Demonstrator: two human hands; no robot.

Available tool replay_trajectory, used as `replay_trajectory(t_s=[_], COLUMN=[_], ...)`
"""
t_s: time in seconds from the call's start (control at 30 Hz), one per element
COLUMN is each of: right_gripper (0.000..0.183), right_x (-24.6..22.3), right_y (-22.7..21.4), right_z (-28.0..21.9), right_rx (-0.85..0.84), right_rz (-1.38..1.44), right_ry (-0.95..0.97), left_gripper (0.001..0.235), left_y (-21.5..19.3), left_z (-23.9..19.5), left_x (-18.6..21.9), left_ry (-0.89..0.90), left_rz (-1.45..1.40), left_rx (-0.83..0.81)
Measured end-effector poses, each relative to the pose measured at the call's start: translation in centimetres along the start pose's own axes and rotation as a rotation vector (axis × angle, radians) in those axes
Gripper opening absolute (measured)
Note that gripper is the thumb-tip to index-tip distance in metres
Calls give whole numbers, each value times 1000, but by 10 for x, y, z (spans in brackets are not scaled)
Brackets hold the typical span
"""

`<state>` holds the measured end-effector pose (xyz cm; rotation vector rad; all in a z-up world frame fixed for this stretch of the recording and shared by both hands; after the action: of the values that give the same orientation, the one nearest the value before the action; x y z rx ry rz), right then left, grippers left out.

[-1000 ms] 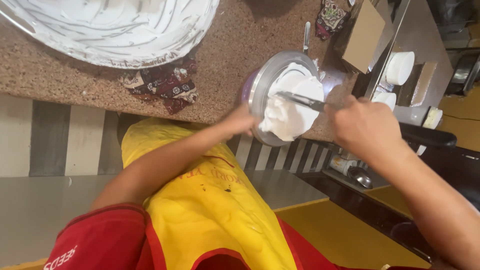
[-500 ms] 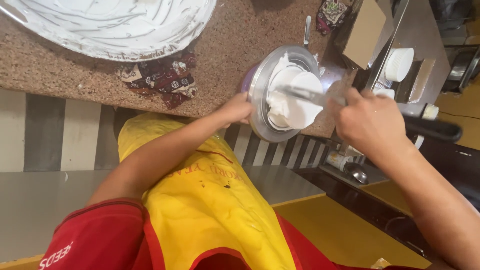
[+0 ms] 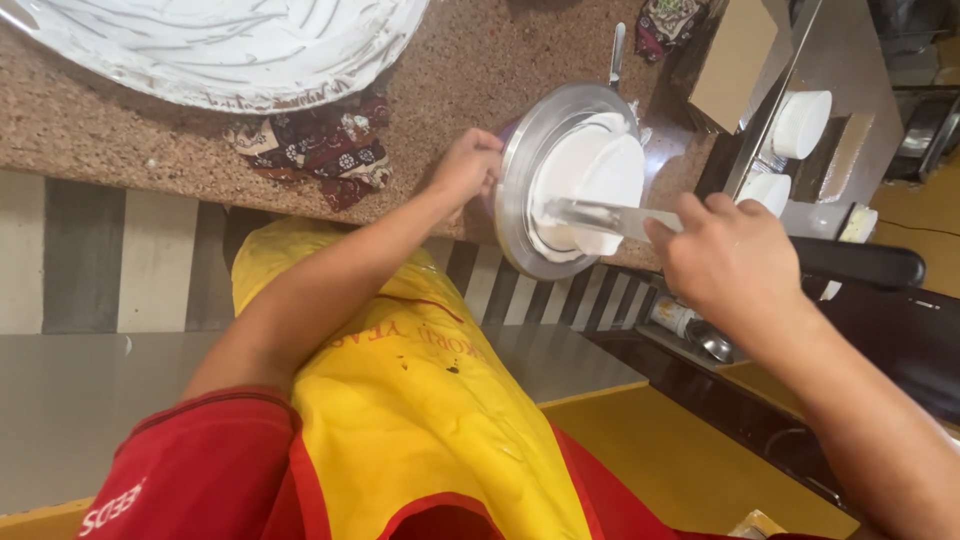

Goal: The person spreads white frosting from a large bowl onto a round cake layer set on a turntable, using a spatula to scoop and smooth the frosting over the top and sides. They rotate the turntable while spreading, then wipe the spatula clean on a cloth and continue smoothing the frosted cake.

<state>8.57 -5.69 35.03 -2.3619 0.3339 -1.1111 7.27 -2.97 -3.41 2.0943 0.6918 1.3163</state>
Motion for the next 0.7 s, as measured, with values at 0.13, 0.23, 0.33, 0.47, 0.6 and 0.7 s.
replay_trajectory(t_s=[0.13,0.23,0.33,0.47,0.6,0.7], right_gripper=[24,17,39,28,21,17], right_x=[-2,6,7,1,-2,-6], right_y=[-10,-12,1,-2,-4,-10], right_z=[4,8,3,0,-3,-1], right_rx=[189,217,-78,41,-39,13], right_rz=[-55,-40,0,74,53,73], right_ry=[-54,15,93,43,70,37], left_gripper=[41,39,54,49,56,52], left_y=[23,13,4,13,-7,1], left_z=[-42,-25,-16,-36,-27,-39], left_x=[35,35,24,8,35,23], left_ry=[-292,-122,-20,-154,-114,-86], left_rz=[210,338,-225,274,-264,-62], left_rx=[-299,-231,10,-345,-71,-171])
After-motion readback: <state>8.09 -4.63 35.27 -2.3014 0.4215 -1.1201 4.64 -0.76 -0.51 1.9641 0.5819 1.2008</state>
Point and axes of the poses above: each hand's wrist, its own z-axis towards the middle knuckle, its own y-axis out of the palm, x = y × z, the point moved 4 cm from there along z, towards the middle knuckle, and after that the axes turned 15 degrees about y, right-handed, at the moved point
